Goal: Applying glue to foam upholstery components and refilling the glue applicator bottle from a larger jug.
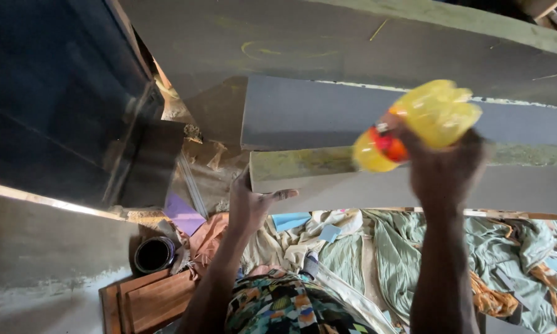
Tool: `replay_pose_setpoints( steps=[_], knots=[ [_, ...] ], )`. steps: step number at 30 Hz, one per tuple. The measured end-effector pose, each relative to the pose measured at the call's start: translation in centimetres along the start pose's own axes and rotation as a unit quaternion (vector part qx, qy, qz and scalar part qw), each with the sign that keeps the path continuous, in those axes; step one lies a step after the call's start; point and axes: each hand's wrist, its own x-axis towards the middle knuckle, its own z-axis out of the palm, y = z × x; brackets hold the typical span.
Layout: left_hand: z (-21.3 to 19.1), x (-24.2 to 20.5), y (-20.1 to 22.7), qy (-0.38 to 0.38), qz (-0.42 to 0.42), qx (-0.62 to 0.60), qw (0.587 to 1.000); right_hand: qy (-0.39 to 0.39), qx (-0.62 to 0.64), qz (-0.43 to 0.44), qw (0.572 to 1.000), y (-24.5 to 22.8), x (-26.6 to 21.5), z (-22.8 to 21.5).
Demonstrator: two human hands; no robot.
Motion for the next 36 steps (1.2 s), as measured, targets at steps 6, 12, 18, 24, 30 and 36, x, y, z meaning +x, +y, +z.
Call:
replay_pose_setpoints(
  steps=[6, 12, 18, 24, 30, 36],
  knots=[
    [-0.4, 0.2, 0.9, -0.016, -0.113, -0.054, 0.992, 0.012, 0.018, -0.053, 0.998, -3.5, -0.8, 1.4],
    [-0.7, 0.2, 0.1, -0.017, -0.068, 0.014, 0.997, 0.143, -0.041, -0.077, 0.986, 5.9, 3.0, -4.5],
    [0.0, 0.0, 0.2, 0.020, -0.187, -0.092, 0.978, 0.247, 0.193, 0.096, 0.945, 4.0, 0.5, 2.1],
    [-0.1, 0.1, 2.0, 0.025, -0.209, -0.097, 0.973, 0.291, 0.188, 0.048, 0.937, 7.0, 1.7, -3.5],
    [0.4, 0.3, 1.4, 0.038, -0.158, -0.100, 0.982, 0.244, 0.198, -0.004, 0.949, 9.2, 2.2, -1.5],
    [0.4, 0.5, 3.1, 0.032, -0.138, -0.148, 0.979, 0.224, 0.240, 0.023, 0.944, 2.7, 0.4, 5.0]
  ],
)
